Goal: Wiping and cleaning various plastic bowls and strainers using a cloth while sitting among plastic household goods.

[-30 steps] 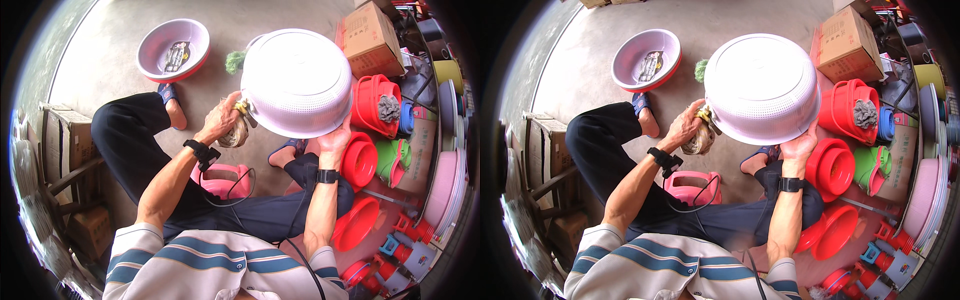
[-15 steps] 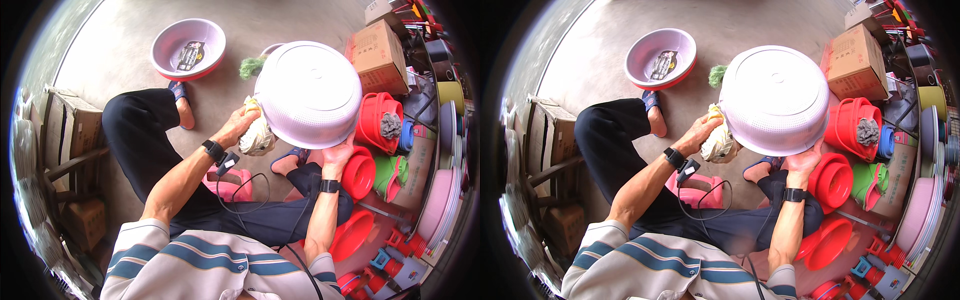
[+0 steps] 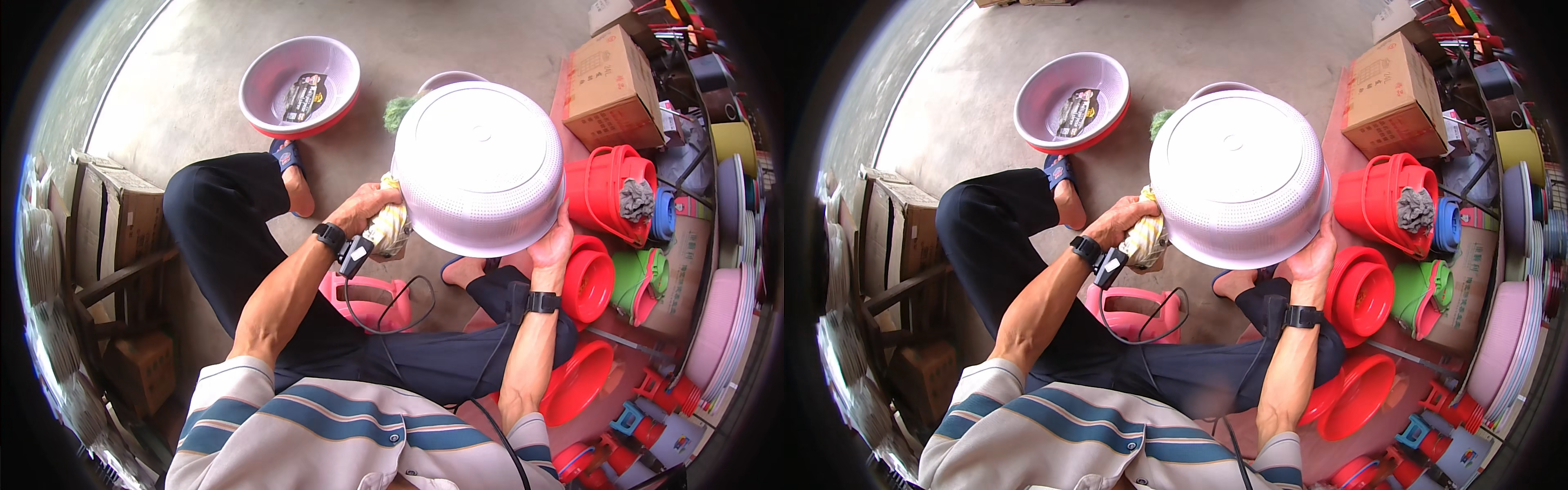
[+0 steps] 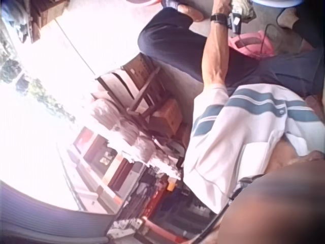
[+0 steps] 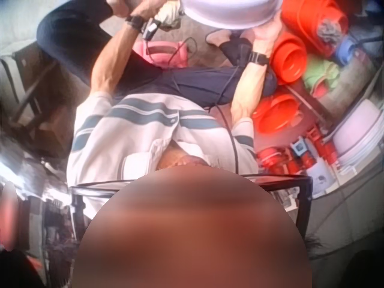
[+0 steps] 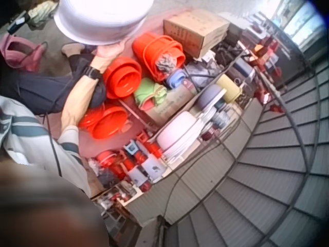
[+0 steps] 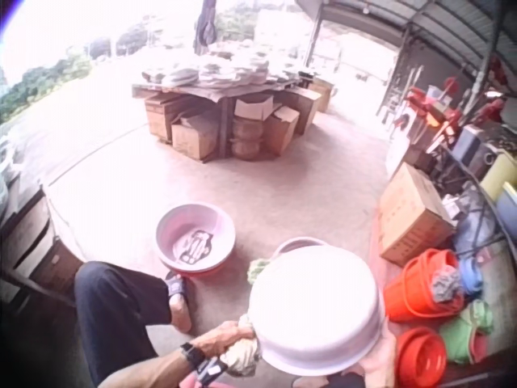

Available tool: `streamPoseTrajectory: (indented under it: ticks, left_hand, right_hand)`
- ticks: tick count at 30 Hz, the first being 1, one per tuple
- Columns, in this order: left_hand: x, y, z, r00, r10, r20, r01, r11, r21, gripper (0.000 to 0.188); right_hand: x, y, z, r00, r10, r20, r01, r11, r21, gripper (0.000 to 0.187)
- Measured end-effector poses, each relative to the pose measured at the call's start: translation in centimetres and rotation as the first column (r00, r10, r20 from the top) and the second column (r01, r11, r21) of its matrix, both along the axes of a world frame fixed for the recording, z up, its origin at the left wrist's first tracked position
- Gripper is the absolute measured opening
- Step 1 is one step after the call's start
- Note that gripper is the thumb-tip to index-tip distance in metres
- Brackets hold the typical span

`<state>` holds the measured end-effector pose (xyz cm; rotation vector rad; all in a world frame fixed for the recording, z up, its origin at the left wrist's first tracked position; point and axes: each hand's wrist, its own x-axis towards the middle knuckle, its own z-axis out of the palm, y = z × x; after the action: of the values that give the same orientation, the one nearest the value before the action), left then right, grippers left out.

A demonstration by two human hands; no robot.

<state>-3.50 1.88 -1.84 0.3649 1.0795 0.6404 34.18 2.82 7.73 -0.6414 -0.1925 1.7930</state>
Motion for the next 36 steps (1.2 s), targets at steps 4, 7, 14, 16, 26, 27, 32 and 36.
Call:
streamPoseTrajectory:
  ticks: [4,7,14,16,26,27,32,36]
  left_hand:
    - [1.0,-0.2,1.9,0.990,0.127,0.065,-0.129,0.991,0.024,0.026]
    - [2.4,0.0,3.3,0.974,0.206,0.092,-0.212,0.976,0.059,0.025]
    - [7.7,-0.8,2.4,0.947,0.322,-0.004,-0.312,0.921,0.234,0.019]
    - [8.6,-1.3,2.3,0.961,0.276,-0.028,-0.260,0.931,0.255,0.019]
    - [3.8,-2.8,1.7,0.935,0.286,0.210,-0.283,0.958,-0.046,0.027]
    - [3.9,-2.5,2.9,0.930,0.276,0.241,-0.274,0.961,-0.045,0.027]
    - [5.5,-2.2,0.9,0.965,0.217,0.145,-0.238,0.960,0.148,0.023]
    - [5.5,-2.4,0.4,0.980,0.192,0.059,-0.199,0.963,0.181,0.023]
  right_hand:
    - [-0.7,0.3,0.8,0.964,-0.126,0.235,0.126,0.992,0.013,0.058]
    - [-2.3,-1.1,0.2,0.907,-0.250,0.339,0.274,0.961,-0.024,0.064]
    - [-9.7,-3.7,-2.6,0.900,-0.232,0.370,0.284,0.955,-0.090,0.077]
    - [-8.1,-2.9,-3.3,0.927,-0.218,0.304,0.245,0.968,-0.051,0.076]
    - [-5.9,-1.9,-2.7,0.862,-0.379,0.337,0.409,0.912,-0.019,0.068]
    - [-5.9,-2.0,-2.6,0.858,-0.385,0.339,0.416,0.909,-0.020,0.068]
    - [-7.4,-1.6,-1.7,0.894,-0.313,0.319,0.363,0.925,-0.111,0.068]
    - [-7.1,-2.2,-2.0,0.902,-0.270,0.336,0.323,0.940,-0.111,0.068]
